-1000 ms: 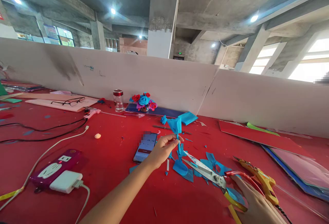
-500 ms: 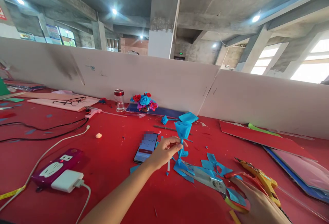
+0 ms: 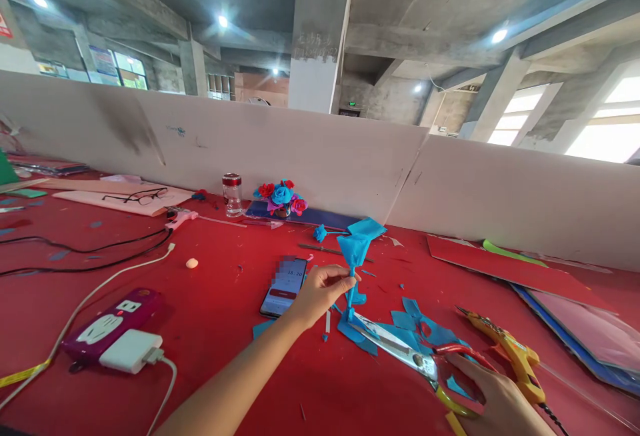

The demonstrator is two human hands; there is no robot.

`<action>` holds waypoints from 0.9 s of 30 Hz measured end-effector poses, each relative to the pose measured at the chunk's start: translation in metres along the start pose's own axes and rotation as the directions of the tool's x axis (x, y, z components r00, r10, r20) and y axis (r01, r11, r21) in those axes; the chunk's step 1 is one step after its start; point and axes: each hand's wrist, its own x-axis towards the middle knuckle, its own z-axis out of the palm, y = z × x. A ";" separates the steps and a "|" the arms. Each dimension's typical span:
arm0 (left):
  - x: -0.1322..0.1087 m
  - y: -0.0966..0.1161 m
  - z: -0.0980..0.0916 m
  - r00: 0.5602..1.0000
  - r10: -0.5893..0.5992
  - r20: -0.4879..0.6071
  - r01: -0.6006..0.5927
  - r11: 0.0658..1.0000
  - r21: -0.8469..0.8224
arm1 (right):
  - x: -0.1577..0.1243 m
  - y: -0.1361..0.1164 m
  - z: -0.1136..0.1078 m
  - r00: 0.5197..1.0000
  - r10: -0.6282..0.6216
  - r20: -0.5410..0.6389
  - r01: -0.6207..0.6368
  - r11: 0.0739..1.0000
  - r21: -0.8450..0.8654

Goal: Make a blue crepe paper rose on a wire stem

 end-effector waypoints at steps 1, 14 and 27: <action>0.000 0.000 0.000 1.000 0.005 -0.020 -0.004 1.000 0.009 | 0.000 -0.002 0.000 0.999 0.011 0.030 -0.012 1.000 0.028; 0.002 0.001 0.000 0.986 0.089 -0.140 -0.073 0.990 0.119 | -0.014 0.015 0.019 0.983 0.158 0.090 -0.171 0.970 0.172; 0.000 -0.004 0.001 0.963 0.238 -0.123 -0.183 0.920 0.347 | -0.009 -0.005 0.017 0.992 0.069 -0.107 -0.086 0.984 -0.158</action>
